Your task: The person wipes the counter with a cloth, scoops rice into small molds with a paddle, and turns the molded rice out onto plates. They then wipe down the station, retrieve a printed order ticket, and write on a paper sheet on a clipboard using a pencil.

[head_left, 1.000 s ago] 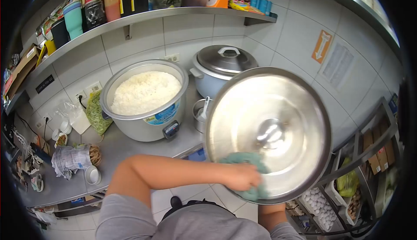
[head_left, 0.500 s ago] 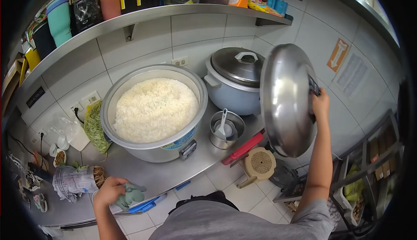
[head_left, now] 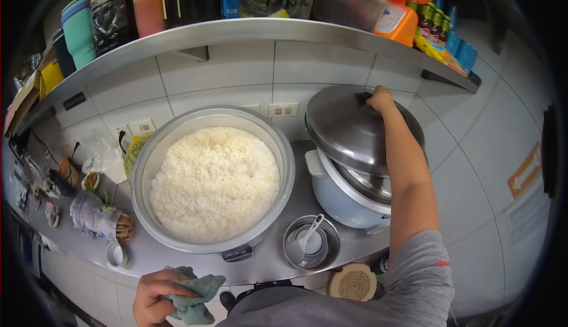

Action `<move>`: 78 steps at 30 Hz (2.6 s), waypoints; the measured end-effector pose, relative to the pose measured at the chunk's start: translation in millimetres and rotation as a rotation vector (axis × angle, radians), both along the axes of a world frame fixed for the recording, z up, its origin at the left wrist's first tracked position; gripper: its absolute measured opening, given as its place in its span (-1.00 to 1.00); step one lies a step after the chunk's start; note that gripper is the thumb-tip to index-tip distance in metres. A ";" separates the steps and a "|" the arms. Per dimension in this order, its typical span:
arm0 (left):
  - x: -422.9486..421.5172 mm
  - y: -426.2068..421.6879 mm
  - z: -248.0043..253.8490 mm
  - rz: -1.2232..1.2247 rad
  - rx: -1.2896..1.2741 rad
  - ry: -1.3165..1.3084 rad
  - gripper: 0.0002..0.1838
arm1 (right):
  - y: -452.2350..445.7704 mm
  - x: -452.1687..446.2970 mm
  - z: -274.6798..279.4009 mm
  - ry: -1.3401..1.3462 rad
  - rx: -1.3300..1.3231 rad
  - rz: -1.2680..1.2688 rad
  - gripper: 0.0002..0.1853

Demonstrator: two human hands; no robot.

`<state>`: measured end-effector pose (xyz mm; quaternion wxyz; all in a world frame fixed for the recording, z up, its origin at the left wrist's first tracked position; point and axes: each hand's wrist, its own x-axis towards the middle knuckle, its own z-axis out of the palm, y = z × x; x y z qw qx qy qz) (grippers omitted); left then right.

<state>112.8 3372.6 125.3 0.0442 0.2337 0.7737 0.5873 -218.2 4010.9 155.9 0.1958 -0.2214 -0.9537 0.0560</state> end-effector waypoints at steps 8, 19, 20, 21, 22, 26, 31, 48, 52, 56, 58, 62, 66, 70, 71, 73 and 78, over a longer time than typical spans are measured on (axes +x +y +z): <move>-24.5 75.1 1.3 0.111 0.001 0.034 -0.52 | -5.7 -24.6 2.9 -0.577 0.230 0.170 -0.46; -86.7 275.4 -39.5 -0.401 0.237 0.069 -0.17 | -163.6 292.5 -67.3 0.026 -1.038 0.803 -0.39; -81.7 277.4 -44.6 -0.382 0.135 0.083 -0.14 | -144.7 315.6 -61.9 -0.018 -1.043 0.617 -0.47; -81.5 271.7 -54.9 -0.424 -0.085 0.125 -0.13 | -127.2 338.2 -67.1 0.072 -1.344 0.459 -0.50; -83.4 260.1 -70.5 -0.459 -0.305 0.167 -0.11 | -107.2 361.2 -75.6 0.187 -1.398 0.309 -0.54; -72.0 207.6 -179.2 -0.116 -0.810 -0.437 -0.18 | -45.8 422.0 -99.2 0.411 -1.344 -0.145 -0.60; -60.1 228.3 -242.2 0.051 -0.241 -1.050 -0.16 | 3.4 420.0 -206.9 0.265 -1.375 -0.340 -0.49; 6.5 141.5 -220.7 0.438 0.241 -1.237 -0.23 | -196.8 308.7 -360.5 -0.249 -0.469 0.692 -0.14; 35.6 115.1 -204.3 0.554 0.253 -1.197 -0.28 | -207.3 206.8 -348.4 -0.146 -0.572 0.781 -0.25; 57.3 95.5 -199.9 0.732 0.336 -1.138 -0.27 | -215.4 66.8 -382.9 0.101 -0.580 0.361 -0.39; 64.6 93.8 -195.1 0.847 0.334 -1.148 -0.27 | -206.3 -0.6 -406.9 0.365 -0.462 0.209 -0.53; 84.4 94.8 -186.7 0.911 0.305 -1.214 -0.32 | -188.9 -101.6 -419.2 0.131 -0.374 0.328 -0.52; 91.8 87.0 -191.8 0.913 0.349 -1.223 -0.38 | -208.6 -66.2 -367.6 -0.121 -0.377 0.317 -0.44; 99.6 74.5 -200.8 0.951 0.459 -1.123 -0.30 | -225.8 -0.7 -373.6 -0.138 -0.398 0.241 -0.50; 101.6 70.6 -199.7 0.936 0.468 -1.146 -0.30 | -235.1 26.7 -386.4 -0.101 -0.223 0.292 -0.50; 103.8 63.0 -198.1 0.891 0.490 -1.106 -0.31 | -262.4 107.2 -382.9 -0.162 -0.039 0.404 -0.52; 108.5 33.4 -197.6 0.754 0.503 -1.005 -0.33 | -349.1 321.1 -364.6 -0.293 -0.263 0.902 -0.45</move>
